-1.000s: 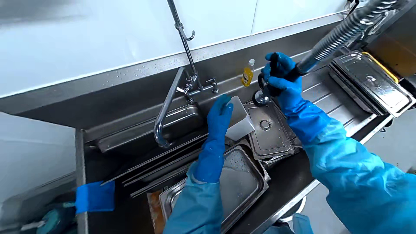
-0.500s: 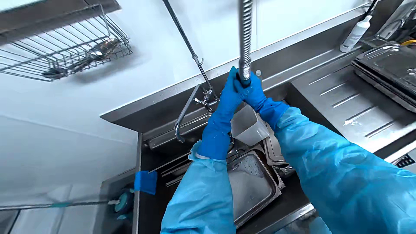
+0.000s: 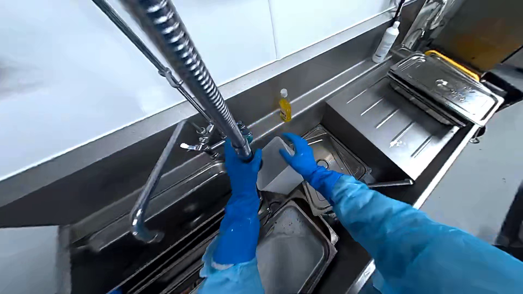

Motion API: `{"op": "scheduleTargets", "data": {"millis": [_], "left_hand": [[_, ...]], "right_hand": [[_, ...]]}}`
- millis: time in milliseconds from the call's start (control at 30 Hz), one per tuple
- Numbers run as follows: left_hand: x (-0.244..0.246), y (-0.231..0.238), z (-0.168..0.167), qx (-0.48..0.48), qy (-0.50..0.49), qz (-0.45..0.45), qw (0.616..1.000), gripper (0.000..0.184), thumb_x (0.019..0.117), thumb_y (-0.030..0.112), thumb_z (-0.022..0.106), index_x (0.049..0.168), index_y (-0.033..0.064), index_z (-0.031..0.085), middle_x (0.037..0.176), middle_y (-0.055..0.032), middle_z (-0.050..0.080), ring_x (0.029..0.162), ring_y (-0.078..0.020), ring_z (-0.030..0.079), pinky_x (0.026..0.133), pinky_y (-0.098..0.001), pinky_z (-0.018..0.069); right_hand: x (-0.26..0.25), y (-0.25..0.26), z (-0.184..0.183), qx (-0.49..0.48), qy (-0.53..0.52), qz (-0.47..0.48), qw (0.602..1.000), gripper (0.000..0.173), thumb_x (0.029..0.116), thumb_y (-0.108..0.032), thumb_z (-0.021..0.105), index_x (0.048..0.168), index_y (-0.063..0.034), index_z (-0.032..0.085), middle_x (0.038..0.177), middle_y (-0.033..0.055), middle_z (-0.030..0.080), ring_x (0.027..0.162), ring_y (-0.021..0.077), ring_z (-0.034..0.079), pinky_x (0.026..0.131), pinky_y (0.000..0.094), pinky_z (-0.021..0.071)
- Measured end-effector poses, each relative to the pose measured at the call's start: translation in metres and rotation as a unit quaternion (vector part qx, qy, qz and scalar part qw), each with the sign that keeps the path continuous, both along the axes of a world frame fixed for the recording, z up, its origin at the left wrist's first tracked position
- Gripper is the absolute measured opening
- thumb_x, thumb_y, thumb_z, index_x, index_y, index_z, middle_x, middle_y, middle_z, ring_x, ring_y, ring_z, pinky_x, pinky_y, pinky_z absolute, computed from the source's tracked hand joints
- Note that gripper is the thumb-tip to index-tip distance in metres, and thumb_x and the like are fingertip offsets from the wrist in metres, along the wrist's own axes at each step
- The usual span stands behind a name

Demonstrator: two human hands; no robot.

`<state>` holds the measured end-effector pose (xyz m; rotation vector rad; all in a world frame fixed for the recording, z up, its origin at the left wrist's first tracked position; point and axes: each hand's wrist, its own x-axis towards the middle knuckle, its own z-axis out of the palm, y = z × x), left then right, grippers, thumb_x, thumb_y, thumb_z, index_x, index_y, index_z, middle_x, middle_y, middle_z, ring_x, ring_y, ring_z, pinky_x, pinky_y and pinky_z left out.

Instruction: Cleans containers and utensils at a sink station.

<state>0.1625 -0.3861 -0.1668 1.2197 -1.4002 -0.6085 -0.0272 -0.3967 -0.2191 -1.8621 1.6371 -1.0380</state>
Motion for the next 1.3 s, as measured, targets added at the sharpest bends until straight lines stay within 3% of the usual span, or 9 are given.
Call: {"op": "scheduleTargets", "data": {"millis": [67,133,233,300,367,633,833,967,1300], "left_hand": [[0.005,0.009,-0.007,0.024,0.012,0.005,1.0,0.07,0.0819,0.013,0.077,0.144,0.001,0.047,0.128,-0.0114,0.066,0.116,-0.0176,0.064,0.103,-0.039,0.0534],[0.012,0.017,-0.008,0.012,0.057,-0.027,0.998,0.073,0.0824,0.009,0.075,0.149,0.0035,0.043,0.129,-0.0084,0.065,0.117,-0.0164,0.064,0.102,-0.036,0.0547],[0.022,0.026,-0.006,-0.029,0.085,-0.07,0.993,0.077,0.0853,0.008,0.072,0.153,0.0012,0.036,0.129,-0.0092,0.065,0.116,-0.0184,0.065,0.101,-0.0352,0.0553],[0.026,0.032,0.003,-0.034,0.067,-0.078,0.994,0.076,0.0882,0.012,0.071,0.153,-0.0015,0.034,0.127,-0.0098,0.064,0.113,-0.0178,0.065,0.099,-0.0336,0.0555],[0.03,0.037,0.012,-0.035,0.058,-0.079,0.995,0.076,0.0881,0.013,0.069,0.153,-0.0048,0.032,0.123,-0.0113,0.064,0.109,-0.0183,0.065,0.096,-0.0338,0.0562],[0.008,0.025,0.024,-0.072,0.169,-0.07,0.98,0.073,0.0872,0.01,0.066,0.148,-0.0106,0.031,0.119,-0.0058,0.063,0.104,-0.0102,0.065,0.094,-0.0265,0.056],[-0.047,-0.006,0.015,-0.125,0.262,-0.103,0.951,0.07,0.0863,0.013,0.072,0.147,-0.0008,0.04,0.116,-0.006,0.067,0.102,-0.0171,0.067,0.092,-0.0346,0.0578],[-0.085,-0.017,0.022,-0.118,0.283,-0.143,0.941,0.068,0.0869,0.006,0.068,0.148,0.0005,0.038,0.113,-0.0064,0.066,0.099,-0.0165,0.067,0.09,-0.0337,0.0584],[-0.035,-0.02,0.02,-0.125,0.218,-0.099,0.963,0.061,0.0877,0.001,0.064,0.144,-0.001,0.04,0.114,-0.0063,0.066,0.102,-0.0189,0.067,0.094,-0.0372,0.0576]], "right_hand": [[-0.01,-0.03,-0.05,0.186,0.051,-0.15,0.97,0.077,0.0883,-0.054,0.071,0.15,-0.0113,0.052,0.133,0.0176,0.066,0.12,0.0348,0.065,0.098,0.0586,0.0542],[-0.004,-0.047,-0.079,0.333,0.096,-0.15,0.926,0.092,0.0849,-0.064,0.067,0.154,-0.0086,0.042,0.124,0.0218,0.069,0.11,0.0399,0.069,0.088,0.0641,0.056],[0.013,-0.046,-0.087,0.44,0.153,-0.061,0.883,0.049,0.0897,-0.036,0.068,0.118,0.0034,0.064,0.11,0.0233,0.071,0.104,0.0402,0.07,0.084,0.0643,0.0556],[0.017,-0.046,-0.102,0.452,0.237,0.029,0.86,0.02,0.0915,-0.019,0.068,0.098,-0.0008,0.073,0.109,0.0198,0.072,0.105,0.0386,0.069,0.085,0.0637,0.055],[0.013,-0.045,-0.114,0.457,0.22,0.015,0.862,0.016,0.0905,-0.015,0.068,0.094,-0.0004,0.073,0.107,0.0201,0.072,0.103,0.0387,0.069,0.083,0.0631,0.0554],[-0.101,0.001,-0.097,0.456,-0.165,-0.225,0.845,0.03,0.1021,-0.023,0.052,0.12,-0.0034,0.067,0.089,0.0138,0.075,0.068,0.021,0.072,0.067,0.0391,0.0607],[-0.177,0.032,-0.057,0.438,-0.114,-0.256,0.854,0.03,0.1021,-0.017,0.052,0.125,-0.0009,0.064,0.088,0.0162,0.076,0.067,0.0244,0.074,0.066,0.0419,0.0632],[-0.158,0.031,-0.076,0.474,-0.059,-0.234,0.847,0.026,0.1007,-0.02,0.054,0.108,0.0003,0.068,0.084,0.0141,0.076,0.066,0.0234,0.073,0.067,0.043,0.0607],[-0.06,-0.023,-0.153,0.498,-0.171,-0.139,0.839,0.027,0.0986,-0.018,0.056,0.112,0.001,0.068,0.101,0.0176,0.074,0.083,0.0265,0.074,0.078,0.0476,0.0608]]}}
